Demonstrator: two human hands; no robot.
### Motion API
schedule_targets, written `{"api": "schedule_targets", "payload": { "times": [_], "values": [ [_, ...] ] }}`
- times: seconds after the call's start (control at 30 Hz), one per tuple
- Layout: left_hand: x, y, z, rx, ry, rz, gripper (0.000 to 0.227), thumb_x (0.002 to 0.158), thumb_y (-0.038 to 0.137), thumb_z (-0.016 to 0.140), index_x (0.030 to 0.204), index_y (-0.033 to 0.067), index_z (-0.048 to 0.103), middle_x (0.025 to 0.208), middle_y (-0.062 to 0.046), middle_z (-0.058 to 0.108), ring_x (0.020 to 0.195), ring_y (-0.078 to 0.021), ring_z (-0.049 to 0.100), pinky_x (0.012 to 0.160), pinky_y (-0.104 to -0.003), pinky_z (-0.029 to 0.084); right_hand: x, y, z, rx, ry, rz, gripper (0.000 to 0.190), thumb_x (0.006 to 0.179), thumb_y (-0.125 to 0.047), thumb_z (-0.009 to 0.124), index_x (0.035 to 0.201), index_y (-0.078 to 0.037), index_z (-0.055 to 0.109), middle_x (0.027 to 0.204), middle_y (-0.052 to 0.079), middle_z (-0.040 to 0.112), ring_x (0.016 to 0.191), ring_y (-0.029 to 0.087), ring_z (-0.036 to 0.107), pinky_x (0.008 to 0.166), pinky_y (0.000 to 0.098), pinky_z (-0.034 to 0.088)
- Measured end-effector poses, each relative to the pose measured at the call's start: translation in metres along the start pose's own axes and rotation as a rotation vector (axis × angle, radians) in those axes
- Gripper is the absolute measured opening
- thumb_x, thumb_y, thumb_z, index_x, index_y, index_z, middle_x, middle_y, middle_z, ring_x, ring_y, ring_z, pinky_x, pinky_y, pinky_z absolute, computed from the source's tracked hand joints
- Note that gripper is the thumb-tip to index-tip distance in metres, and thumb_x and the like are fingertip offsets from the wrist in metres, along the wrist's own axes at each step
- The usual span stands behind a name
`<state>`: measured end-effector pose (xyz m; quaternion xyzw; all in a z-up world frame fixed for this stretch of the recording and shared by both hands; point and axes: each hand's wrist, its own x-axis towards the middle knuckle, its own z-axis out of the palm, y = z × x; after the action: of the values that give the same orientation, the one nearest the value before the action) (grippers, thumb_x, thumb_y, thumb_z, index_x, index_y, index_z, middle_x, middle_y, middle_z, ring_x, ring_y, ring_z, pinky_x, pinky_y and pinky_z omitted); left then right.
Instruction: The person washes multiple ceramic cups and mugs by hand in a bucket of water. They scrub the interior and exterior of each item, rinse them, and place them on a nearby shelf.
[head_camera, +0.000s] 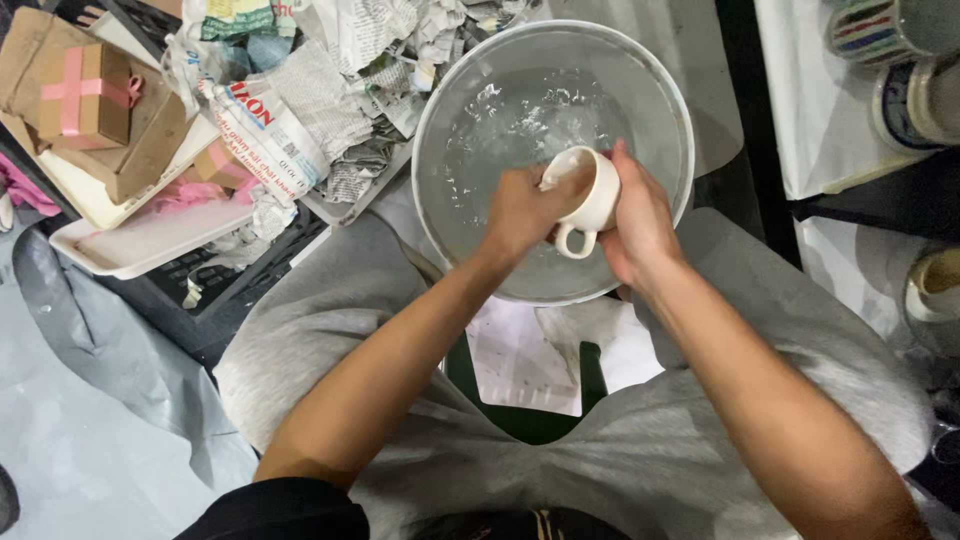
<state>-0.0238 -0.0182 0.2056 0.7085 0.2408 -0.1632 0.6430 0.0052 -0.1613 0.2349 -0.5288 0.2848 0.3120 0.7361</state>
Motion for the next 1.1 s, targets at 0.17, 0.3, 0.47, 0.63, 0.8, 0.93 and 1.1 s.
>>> {"api": "schedule_targets", "payload": {
  "times": [0.17,0.3,0.47,0.63,0.8,0.93,1.1],
  "values": [
    [-0.022,0.012,0.002,-0.034,0.018,0.097,0.047,0.096,0.038,0.065,0.120,-0.0030,0.064,0.119,-0.027,0.065,0.079,-0.0229,0.075,0.059,-0.031,0.061,0.000,0.007,-0.007,0.015,0.100,0.047,0.054,0.103,-0.051,0.035,0.130,-0.009,0.056,0.120,0.009,0.068,0.106,0.025,0.069,0.082,0.0451,0.058],
    [-0.031,0.018,-0.006,0.124,-0.043,0.452,0.038,0.100,0.032,0.067,0.114,-0.0032,0.071,0.133,-0.027,0.061,0.078,-0.0197,0.075,0.067,-0.031,0.061,0.003,-0.006,-0.001,0.065,0.033,0.042,0.060,0.104,-0.055,0.035,0.135,-0.008,0.057,0.125,0.011,0.069,0.111,0.024,0.071,0.087,0.0421,0.061],
    [-0.027,0.025,-0.019,-0.113,-0.313,0.207,0.038,0.096,0.029,0.069,0.110,-0.0056,0.070,0.088,-0.013,0.076,0.071,-0.0132,0.074,0.054,-0.029,0.063,-0.006,-0.019,0.013,-0.129,0.002,0.075,0.059,0.103,-0.057,0.041,0.133,-0.009,0.058,0.123,0.010,0.067,0.111,0.024,0.067,0.082,0.0415,0.057],
    [-0.015,0.030,-0.033,-0.340,-0.252,0.020,0.041,0.095,0.037,0.069,0.104,-0.0032,0.074,0.081,-0.009,0.076,0.061,-0.0109,0.070,0.047,-0.029,0.058,-0.028,-0.025,0.025,-0.661,-0.052,-0.313,0.060,0.105,-0.057,0.042,0.146,-0.015,0.051,0.132,0.011,0.063,0.123,0.025,0.063,0.098,0.0355,0.053],
    [-0.015,0.024,-0.039,-0.533,-0.070,-0.209,0.048,0.093,0.047,0.072,0.099,-0.0006,0.076,0.075,-0.004,0.069,0.053,-0.0067,0.057,0.045,-0.023,0.042,-0.054,-0.023,0.031,-0.939,-0.162,-0.668,0.048,0.105,-0.040,0.059,0.145,-0.013,0.057,0.151,0.021,0.041,0.139,0.035,0.051,0.107,0.0412,0.051],
    [-0.007,0.025,-0.041,-0.478,0.022,-0.219,0.053,0.086,0.052,0.077,0.097,-0.0001,0.080,0.071,0.000,0.064,0.052,-0.0063,0.045,0.043,-0.024,0.030,-0.057,-0.031,0.031,-1.222,-0.194,-0.859,0.022,0.096,-0.028,0.076,0.109,-0.010,0.074,0.156,0.026,0.031,0.145,0.047,0.041,0.116,0.0507,0.040],
    [-0.010,0.021,-0.034,-0.523,-0.019,-0.220,0.050,0.090,0.049,0.073,0.102,0.0018,0.077,0.081,0.000,0.070,0.065,-0.0072,0.057,0.055,-0.025,0.041,-0.053,-0.028,0.027,-1.292,-0.310,-0.843,0.021,0.103,-0.024,0.069,0.109,-0.004,0.073,0.159,0.036,0.018,0.146,0.059,0.028,0.118,0.0543,0.036]
  ]
}}
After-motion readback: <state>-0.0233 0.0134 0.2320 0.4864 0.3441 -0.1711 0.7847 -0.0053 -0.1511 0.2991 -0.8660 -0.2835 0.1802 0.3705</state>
